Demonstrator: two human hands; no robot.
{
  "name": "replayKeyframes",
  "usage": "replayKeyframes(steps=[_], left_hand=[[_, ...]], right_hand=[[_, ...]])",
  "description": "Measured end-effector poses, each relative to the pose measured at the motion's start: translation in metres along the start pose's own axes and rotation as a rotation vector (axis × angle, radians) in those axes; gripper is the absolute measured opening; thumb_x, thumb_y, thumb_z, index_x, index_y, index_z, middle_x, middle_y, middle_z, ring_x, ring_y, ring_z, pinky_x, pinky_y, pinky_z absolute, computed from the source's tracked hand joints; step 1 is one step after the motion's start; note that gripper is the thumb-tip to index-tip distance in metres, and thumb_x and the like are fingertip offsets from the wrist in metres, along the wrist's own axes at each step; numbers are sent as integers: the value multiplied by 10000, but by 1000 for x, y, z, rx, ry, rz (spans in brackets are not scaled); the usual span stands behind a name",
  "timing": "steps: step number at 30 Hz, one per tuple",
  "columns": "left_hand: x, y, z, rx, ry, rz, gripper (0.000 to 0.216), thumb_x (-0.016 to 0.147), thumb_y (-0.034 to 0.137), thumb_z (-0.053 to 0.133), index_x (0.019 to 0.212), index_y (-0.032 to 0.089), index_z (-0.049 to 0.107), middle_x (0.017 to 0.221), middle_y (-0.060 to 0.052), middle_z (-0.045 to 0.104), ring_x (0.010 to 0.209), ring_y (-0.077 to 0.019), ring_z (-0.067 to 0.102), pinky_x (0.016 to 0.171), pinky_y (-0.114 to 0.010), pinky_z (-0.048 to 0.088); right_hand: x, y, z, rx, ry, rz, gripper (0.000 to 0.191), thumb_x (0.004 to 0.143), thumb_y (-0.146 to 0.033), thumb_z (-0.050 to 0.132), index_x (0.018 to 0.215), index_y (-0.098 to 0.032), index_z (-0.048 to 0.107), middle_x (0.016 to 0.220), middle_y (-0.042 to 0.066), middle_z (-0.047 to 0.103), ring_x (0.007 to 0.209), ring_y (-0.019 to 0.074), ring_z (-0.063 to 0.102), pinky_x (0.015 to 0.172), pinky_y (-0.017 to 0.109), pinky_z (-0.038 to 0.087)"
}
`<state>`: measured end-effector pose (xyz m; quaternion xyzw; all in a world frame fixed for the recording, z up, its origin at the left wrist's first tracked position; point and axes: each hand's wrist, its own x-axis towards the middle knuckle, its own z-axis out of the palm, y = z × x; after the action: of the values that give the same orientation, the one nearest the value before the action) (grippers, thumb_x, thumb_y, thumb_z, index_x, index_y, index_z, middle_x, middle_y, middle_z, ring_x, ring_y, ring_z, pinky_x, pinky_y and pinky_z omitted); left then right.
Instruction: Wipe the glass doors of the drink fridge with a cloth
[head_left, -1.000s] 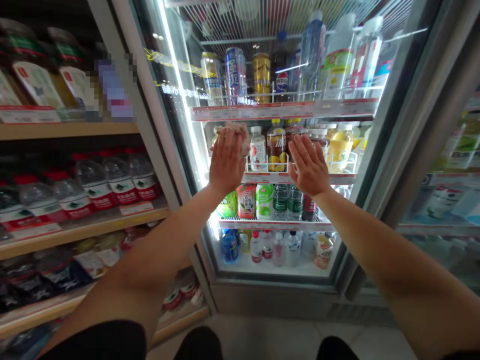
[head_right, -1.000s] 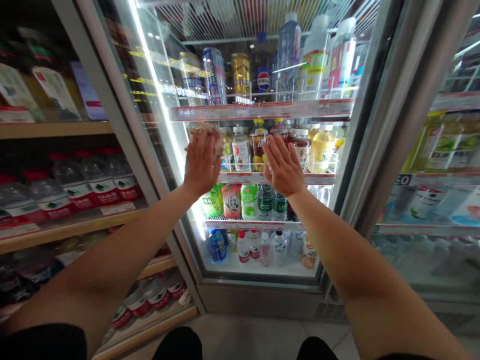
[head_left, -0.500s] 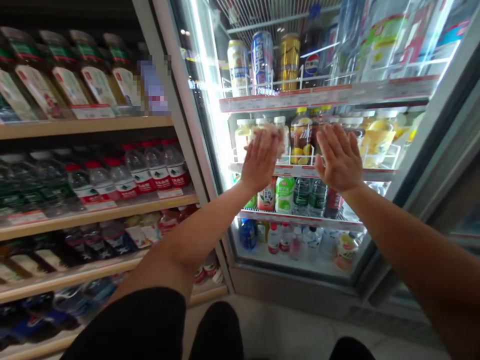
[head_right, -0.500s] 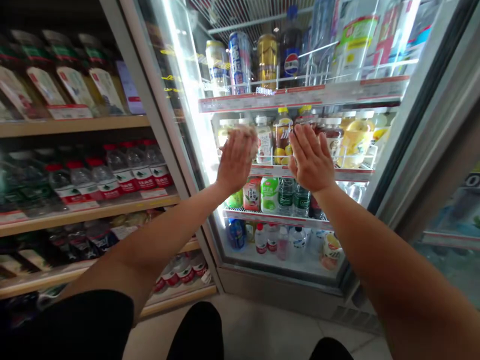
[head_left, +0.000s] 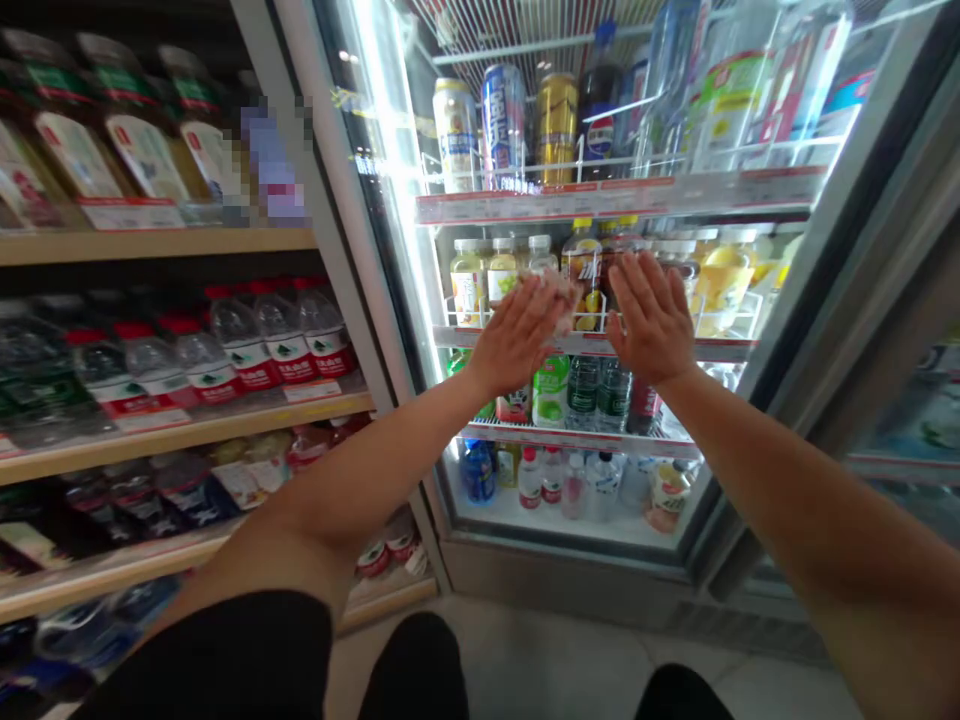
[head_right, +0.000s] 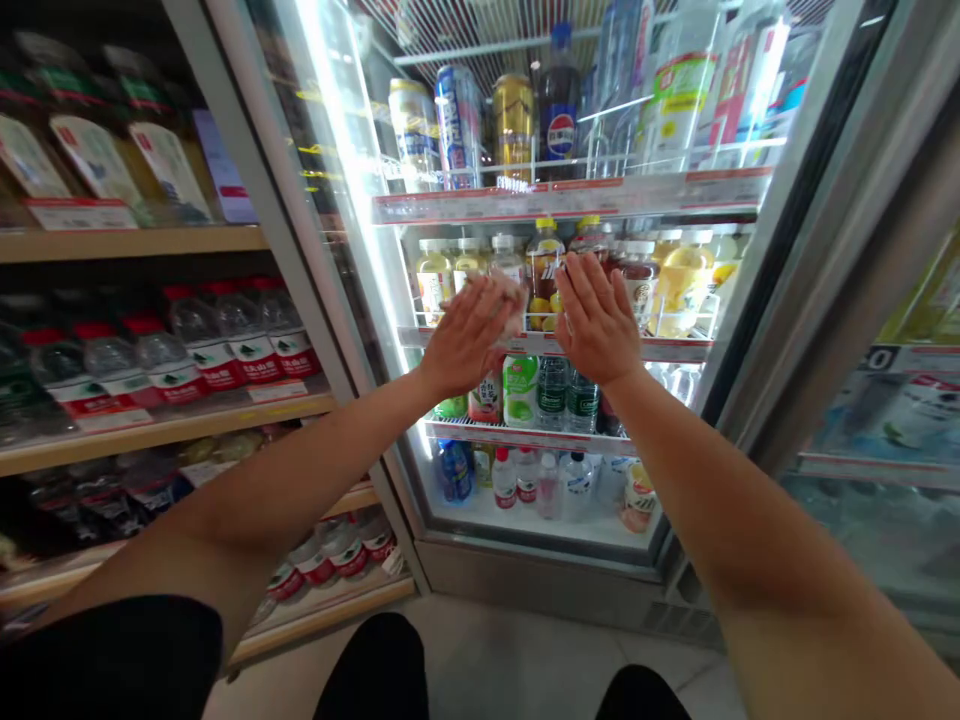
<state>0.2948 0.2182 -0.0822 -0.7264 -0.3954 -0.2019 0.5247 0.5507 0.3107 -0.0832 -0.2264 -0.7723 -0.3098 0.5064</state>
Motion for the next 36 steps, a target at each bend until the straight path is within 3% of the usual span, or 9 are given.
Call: replayKeyframes(steps=[3,7,10,16,19,22,24,30,36], left_hand=[[-14,-5,-5,4,-44,278,582,1108,290,414,1666,198,275,1720,-58,328,1639,-215,19,1386,-466,103],[-9,-46,-14,23,25,-38,592,1115,267,404,1678,193,237,1738,-96,263,1649,-240,46,1380,-555,54],[-9,-47,-10,1,78,-190,633,1108,272,428,1688,158,201,1750,-135,201,1648,-276,3,1376,-568,79],[-17,-24,-7,-82,-27,235,687,1070,192,450,1700,273,187,1715,-38,337,1635,-184,104,1381,-443,113],[1,-50,-15,-76,27,11,614,1092,265,413,1683,306,250,1730,2,302,1641,-176,113,1388,-464,56],[14,-66,-17,-35,102,-250,636,1099,317,377,1695,173,208,1766,-74,173,1653,-250,-17,1375,-573,16],[12,-58,-15,-35,97,-264,629,1096,312,367,1685,132,238,1760,-115,183,1652,-259,-24,1374,-566,59],[-2,-35,-13,-144,-87,22,537,1098,280,380,1635,281,378,1699,-29,373,1634,-191,163,1385,-456,97],[17,-52,-8,-100,98,-337,620,1115,320,333,1692,153,178,1776,-78,123,1643,-218,-118,1372,-571,-28]], right_hand=[[1,-1,0,11,-17,17,633,1041,-313,395,1663,-197,357,1691,114,415,1608,326,316,1298,638,273],[2,-2,-1,37,-50,45,647,1039,-308,376,1679,-231,320,1704,85,399,1622,319,282,1313,642,232],[2,-2,-1,37,-59,59,647,1039,-306,369,1680,-235,317,1705,78,399,1624,316,276,1318,638,223],[3,-3,-3,7,-52,46,629,1039,-309,368,1660,-205,366,1693,96,417,1619,307,293,1320,617,239],[3,-4,-4,13,-61,58,630,1037,-307,361,1659,-208,371,1689,104,423,1616,314,298,1314,629,244],[4,-4,-5,28,-66,66,643,1031,-304,359,1670,-230,349,1688,97,425,1616,319,296,1309,647,242],[4,-4,-5,30,-63,67,648,1029,-302,363,1674,-243,338,1690,88,425,1616,316,297,1309,649,240],[3,-4,-6,35,-74,61,651,1028,-302,357,1674,-225,338,1695,104,415,1622,322,280,1315,646,223],[4,-3,-6,26,-84,58,667,1017,-303,357,1676,-211,327,1694,109,415,1627,331,264,1311,655,221]])
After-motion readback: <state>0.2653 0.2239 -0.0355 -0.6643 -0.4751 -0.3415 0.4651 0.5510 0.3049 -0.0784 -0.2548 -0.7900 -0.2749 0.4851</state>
